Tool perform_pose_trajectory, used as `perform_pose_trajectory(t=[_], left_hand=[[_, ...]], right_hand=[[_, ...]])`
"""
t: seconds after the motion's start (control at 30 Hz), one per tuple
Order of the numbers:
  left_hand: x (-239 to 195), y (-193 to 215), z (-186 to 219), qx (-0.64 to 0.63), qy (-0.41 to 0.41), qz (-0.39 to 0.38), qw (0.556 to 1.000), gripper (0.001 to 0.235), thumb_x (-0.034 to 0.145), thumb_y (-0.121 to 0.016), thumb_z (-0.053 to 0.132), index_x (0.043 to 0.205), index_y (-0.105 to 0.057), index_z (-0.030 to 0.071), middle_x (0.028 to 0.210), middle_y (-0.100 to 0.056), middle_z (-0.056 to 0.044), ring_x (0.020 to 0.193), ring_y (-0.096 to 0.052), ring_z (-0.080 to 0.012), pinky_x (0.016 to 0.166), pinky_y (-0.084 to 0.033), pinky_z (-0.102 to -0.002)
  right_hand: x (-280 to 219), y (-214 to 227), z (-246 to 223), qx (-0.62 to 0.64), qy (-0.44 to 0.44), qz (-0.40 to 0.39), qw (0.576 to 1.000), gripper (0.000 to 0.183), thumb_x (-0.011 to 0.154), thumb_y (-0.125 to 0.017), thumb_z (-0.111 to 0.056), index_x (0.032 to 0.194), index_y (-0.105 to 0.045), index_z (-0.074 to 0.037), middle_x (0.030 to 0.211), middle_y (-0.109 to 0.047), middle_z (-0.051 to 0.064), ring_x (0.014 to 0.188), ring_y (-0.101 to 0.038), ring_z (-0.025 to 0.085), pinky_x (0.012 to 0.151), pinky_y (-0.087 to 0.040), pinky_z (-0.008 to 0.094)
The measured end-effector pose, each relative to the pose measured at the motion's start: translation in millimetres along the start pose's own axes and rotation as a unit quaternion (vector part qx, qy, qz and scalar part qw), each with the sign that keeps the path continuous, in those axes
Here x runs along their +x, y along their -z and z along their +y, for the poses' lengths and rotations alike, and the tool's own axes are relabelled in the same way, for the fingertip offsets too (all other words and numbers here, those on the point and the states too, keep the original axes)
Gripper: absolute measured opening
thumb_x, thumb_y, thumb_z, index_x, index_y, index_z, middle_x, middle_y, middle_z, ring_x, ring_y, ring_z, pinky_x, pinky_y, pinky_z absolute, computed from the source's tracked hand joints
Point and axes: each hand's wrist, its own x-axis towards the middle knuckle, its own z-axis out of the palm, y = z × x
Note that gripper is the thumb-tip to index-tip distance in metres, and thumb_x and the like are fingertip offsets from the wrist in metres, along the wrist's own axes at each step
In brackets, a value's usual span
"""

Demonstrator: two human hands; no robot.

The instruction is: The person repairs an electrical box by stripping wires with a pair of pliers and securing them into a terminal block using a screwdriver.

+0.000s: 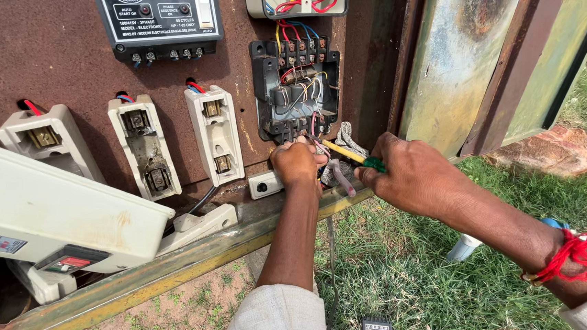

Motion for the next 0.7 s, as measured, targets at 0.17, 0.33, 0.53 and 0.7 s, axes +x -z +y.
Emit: perform_pose_trajectory(t=[0.17,0.33,0.53,0.7], left_hand=[[0.5,0.8,-0.4,-0.024,-0.005,-0.013,1.000,0.017,0.094,-0.049,0.001,0.091,-0.064,-0.006,0.076,-0.067,-0.012,0.044,-0.058,-0.0173,0.039,-0.043,-0.029],[2.7,-2.5,2.8,0.001,-0.004,0.005,1.000,0.017,0.096,-0.051,0.006,0.090,-0.064,-0.004,0.076,-0.068,-0.013,0.044,-0.059,-0.0169,0.040,-0.046,-0.028],[3.5,1.9,-5.1,0.002,-0.011,-0.027,1.000,0.020,0.096,-0.049,0.005,0.093,-0.064,-0.007,0.078,-0.066,-0.015,0.048,-0.062,-0.0215,0.045,-0.056,-0.034],[-13.7,11.0,4.3,0.034,-0.010,-0.089,0.995,0.028,0.092,-0.047,-0.001,0.107,-0.066,-0.013,0.080,-0.071,-0.021,0.056,-0.072,-0.0257,0.048,-0.061,-0.031]], right_hand=[[-7.5,2.6,-4.9,-0.328,0.205,0.149,0.910,0.026,0.091,-0.056,-0.021,0.099,-0.062,0.003,0.080,-0.069,0.016,0.073,-0.072,0.028,0.063,-0.061,0.044],[8.1,15.1,-15.3,-0.191,0.010,-0.058,0.980,0.040,0.104,-0.047,-0.036,0.101,-0.069,-0.003,0.087,-0.074,0.020,0.079,-0.075,0.032,0.074,-0.060,0.046],[13.8,17.1,-6.0,0.001,-0.030,-0.038,0.999,0.049,0.101,-0.054,-0.048,0.096,-0.072,-0.002,0.086,-0.075,0.026,0.082,-0.072,0.036,0.078,-0.056,0.050],[-11.6,10.8,-15.2,-0.207,0.130,0.113,0.963,0.036,0.095,-0.058,-0.032,0.098,-0.065,0.003,0.087,-0.072,0.021,0.068,-0.074,0.035,0.055,-0.060,0.046]])
